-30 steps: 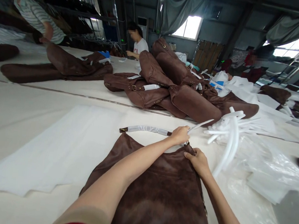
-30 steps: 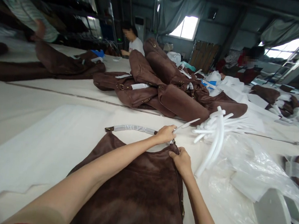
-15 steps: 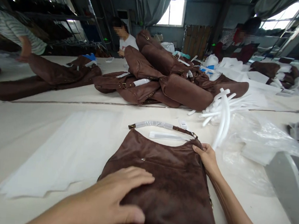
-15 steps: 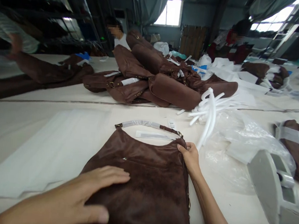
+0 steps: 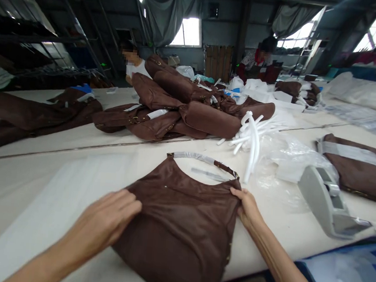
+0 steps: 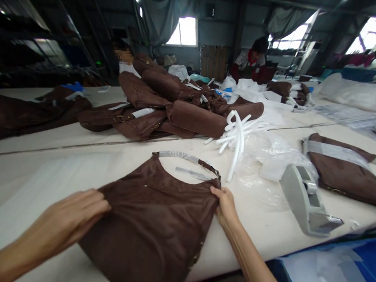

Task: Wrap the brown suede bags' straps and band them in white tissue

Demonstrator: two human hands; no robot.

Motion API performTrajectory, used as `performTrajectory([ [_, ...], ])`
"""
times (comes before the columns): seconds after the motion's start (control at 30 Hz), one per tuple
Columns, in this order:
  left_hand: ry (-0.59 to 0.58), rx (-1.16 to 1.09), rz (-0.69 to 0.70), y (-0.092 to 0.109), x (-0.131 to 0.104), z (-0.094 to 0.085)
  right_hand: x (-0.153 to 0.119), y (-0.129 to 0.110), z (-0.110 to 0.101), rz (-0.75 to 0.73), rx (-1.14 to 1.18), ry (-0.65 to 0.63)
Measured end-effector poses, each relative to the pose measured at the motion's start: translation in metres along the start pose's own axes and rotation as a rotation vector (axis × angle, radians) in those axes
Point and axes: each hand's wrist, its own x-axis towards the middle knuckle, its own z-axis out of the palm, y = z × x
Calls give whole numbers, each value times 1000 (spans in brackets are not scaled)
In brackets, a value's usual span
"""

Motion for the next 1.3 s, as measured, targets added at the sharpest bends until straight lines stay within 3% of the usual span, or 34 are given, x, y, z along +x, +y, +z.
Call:
performTrajectory([
  [0.07, -70, 135, -45, -41, 21, -10, -30, 26, 11, 49, 9, -109],
  [0.1, -94, 175, -105, -58, 33, -14, -45, 39, 17, 104, -16, -255],
  [0.2, -38, 223, -331, -77, 66, -20, -76, 68, 24, 253, -241, -668],
  [0.27, -15, 238, -384, -61, 81, -17, -79, 68, 16, 164, -415, -709],
  [0.4, -154, 158, -293, 8, 84, 5, -52, 38, -24, -363, -795, -374],
  [0.5, -226, 37, -228, 49, 75, 27, -39, 21, -41, -691, -1171, -418],
  [0.6, -266, -61, -256, 64, 65, 42, -48, 27, -36, -805, -1458, -538],
  [0.73, -305, -141, -364, 65, 54, 53, -74, 51, -12, -780, -1613, -537],
  [0.87, -389, -220, -416, 68, 48, 65, -85, 68, 12, -632, -1571, -537],
  [0.97, -430, -266, -431, 73, 54, 80, -91, 76, 26, -444, -1312, -552],
  [1.03, -477, -266, -445, 76, 61, 90, -99, 83, 35, -393, -1127, -554],
  [1.2, -579, -257, -416, 77, 72, 106, -116, 91, 45, -455, -888, -905],
  [1.23, -580, -264, -405, 76, 72, 107, -114, 89, 42, -413, -834, -894],
  [1.3, -562, -295, -389, 73, 70, 108, -102, 82, 35, -296, -693, -690],
])
